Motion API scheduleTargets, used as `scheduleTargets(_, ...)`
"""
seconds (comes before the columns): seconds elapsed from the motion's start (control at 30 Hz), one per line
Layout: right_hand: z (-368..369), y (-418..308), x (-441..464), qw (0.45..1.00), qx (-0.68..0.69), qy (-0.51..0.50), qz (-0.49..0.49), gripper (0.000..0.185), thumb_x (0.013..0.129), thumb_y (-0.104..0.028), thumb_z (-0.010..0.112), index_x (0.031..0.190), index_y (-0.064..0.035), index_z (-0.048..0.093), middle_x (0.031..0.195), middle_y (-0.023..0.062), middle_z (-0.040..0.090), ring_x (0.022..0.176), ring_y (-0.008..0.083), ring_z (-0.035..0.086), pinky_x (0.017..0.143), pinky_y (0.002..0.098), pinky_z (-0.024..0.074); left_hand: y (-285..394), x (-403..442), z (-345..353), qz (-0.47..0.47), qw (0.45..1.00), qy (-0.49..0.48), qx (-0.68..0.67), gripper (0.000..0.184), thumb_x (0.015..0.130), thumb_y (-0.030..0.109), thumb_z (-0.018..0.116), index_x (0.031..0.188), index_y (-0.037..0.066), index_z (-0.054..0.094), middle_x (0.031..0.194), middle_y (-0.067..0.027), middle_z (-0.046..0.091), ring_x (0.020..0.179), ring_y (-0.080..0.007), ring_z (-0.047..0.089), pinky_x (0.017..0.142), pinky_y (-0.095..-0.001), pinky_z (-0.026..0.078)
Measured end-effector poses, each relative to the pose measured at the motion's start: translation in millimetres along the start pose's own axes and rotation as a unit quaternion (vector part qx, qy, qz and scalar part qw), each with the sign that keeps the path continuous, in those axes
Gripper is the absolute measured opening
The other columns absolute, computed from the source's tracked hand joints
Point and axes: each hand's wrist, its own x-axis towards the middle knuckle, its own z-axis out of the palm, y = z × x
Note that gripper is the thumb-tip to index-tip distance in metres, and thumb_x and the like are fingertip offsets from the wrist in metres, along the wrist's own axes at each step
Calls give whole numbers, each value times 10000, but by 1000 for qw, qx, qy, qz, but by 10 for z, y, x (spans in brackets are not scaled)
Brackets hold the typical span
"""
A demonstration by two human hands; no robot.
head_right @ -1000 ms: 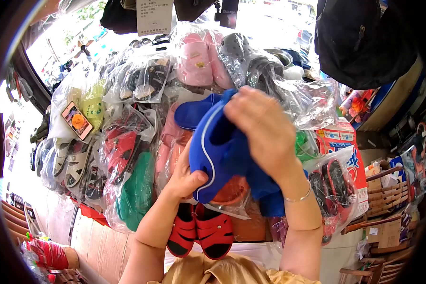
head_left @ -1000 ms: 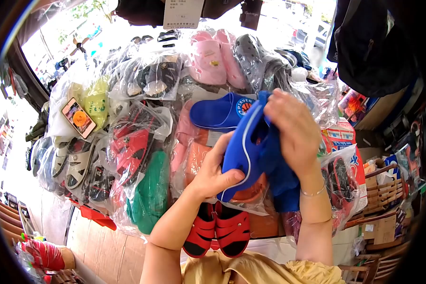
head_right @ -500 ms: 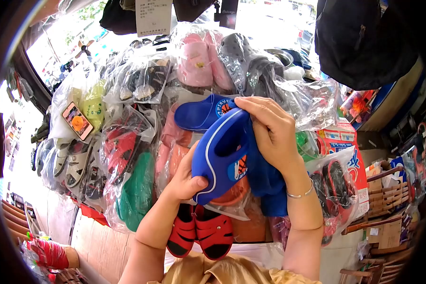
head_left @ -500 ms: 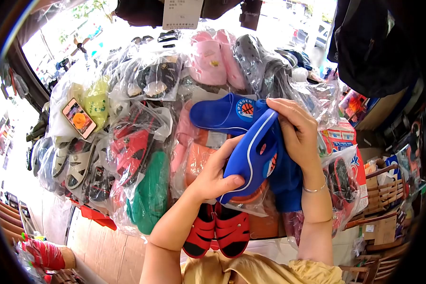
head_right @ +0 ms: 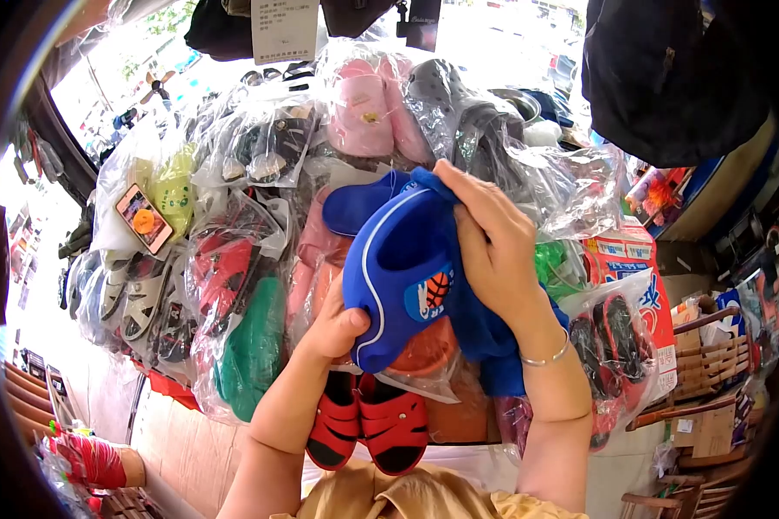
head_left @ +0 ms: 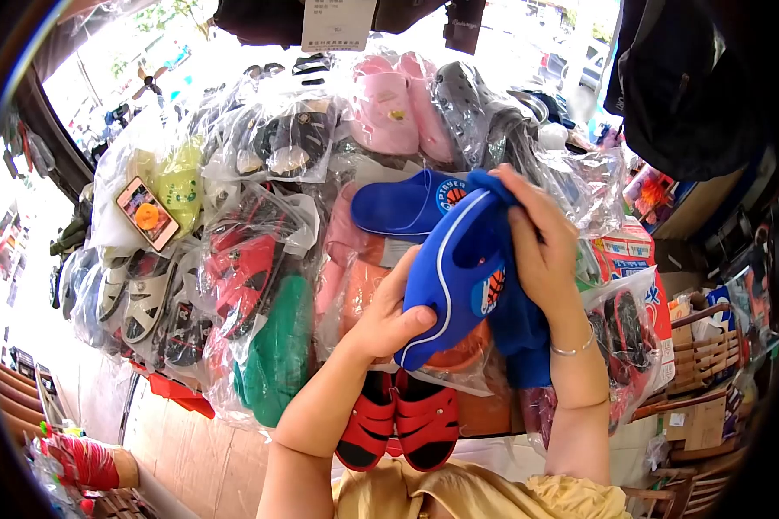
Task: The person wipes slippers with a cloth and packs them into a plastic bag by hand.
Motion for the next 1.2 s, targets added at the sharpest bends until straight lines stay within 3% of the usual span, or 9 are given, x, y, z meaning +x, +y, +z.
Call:
scheduleTargets(0.07, -76, -237, 6, 996, 10, 71, -50, 373, 858, 78, 497, 1214, 26, 598, 1120, 176, 660, 1049, 297, 639, 910, 357, 486, 20, 17, -7, 0, 1000, -8, 3, 945, 779, 566, 711, 1392, -40, 324, 1272, -103, 494, 1158, -156, 479, 985, -308, 395)
scheduleTargets(0.2, -16, -216, 27, 995, -44, 8, -86, 408, 853, 80, 496, 1249, 23, 573, 1181, 199, 627, 1093, 308, 618, 949, 366, 461, -26, 20, -19, 3, 1000, -14, -2, 984, 773, 568, 714, 1418, -41, 287, 1317, -115, 475, 1192, -176, 475, 1005, -319, 390)
scheduleTargets(0.27, 35, -129, 0, 999, -26, -1, -43, 414, 863, 63, 491, 1269, 18, 557, 1203, 210, 612, 1107, 302, 614, 952, 349, 454, -29, 15, -28, 0, 1000, 0, -20, 1007, 771, 565, 718, 1435, -38, 261, 1342, -125, 460, 1213, -186, 468, 1017, -328, 386)
scheduleTargets(0.37, 14, -20, -30, 976, 107, -103, 157, 401, 894, 18, 489, 1293, 22, 529, 1207, 200, 617, 1125, 242, 607, 954, 315, 443, 7, 7, -65, -5, 999, 15, -42, 1049, 763, 562, 726, 1461, -31, 215, 1386, -144, 430, 1250, -206, 454, 1037, -348, 380)
scheduleTargets(0.5, -22, -123, 1, 991, 96, 28, 88, 388, 917, -8, 479, 1302, 30, 518, 1227, 181, 612, 1136, 216, 590, 966, 302, 429, 17, 21, -34, 0, 999, 4, -41, 1066, 744, 567, 739, 1460, -31, 224, 1402, -154, 421, 1267, -220, 449, 1047, -369, 381)
scheduleTargets(0.87, -63, -130, -36, 975, 120, -114, 149, 382, 929, -49, 486, 1297, 51, 502, 1081, 173, 659, 992, 150, 612, 872, 287, 462, -94, -25, -51, 7, 986, 56, -155, 1058, 708, 605, 720, 1428, -35, 284, 1361, -171, 479, 1220, -270, 515, 1006, -382, 447)
scheduleTargets(1.07, -35, -123, -57, 959, 150, -164, 174, 378, 906, -12, 497, 1279, 45, 524, 1101, 171, 659, 1013, 145, 611, 883, 284, 460, -112, -26, -161, 22, 983, 72, -170, 998, 777, 706, 542, 1438, 3, 288, 1393, -194, 448, 1249, -316, 492, 1045, -435, 422)
scheduleTargets(1.13, 7, -165, -20, 983, 144, -33, 109, 389, 894, 15, 494, 1281, 35, 533, 1152, 178, 642, 1078, 152, 592, 932, 282, 439, -133, -30, -176, 13, 978, 53, -203, 968, 807, 717, 484, 1438, 8, 293, 1397, -192, 445, 1254, -316, 487, 1045, -437, 422)
scheduleTargets(1.2, 59, -217, -43, 983, 139, -42, 114, 407, 876, 30, 507, 1282, 30, 535, 1187, 193, 621, 1126, 217, 594, 982, 300, 420, -109, -15, -138, -4, 971, 142, -192, 905, 859, 716, 361, 1442, 27, 299, 1418, -177, 427, 1274, -318, 465, 1045, -444, 419)
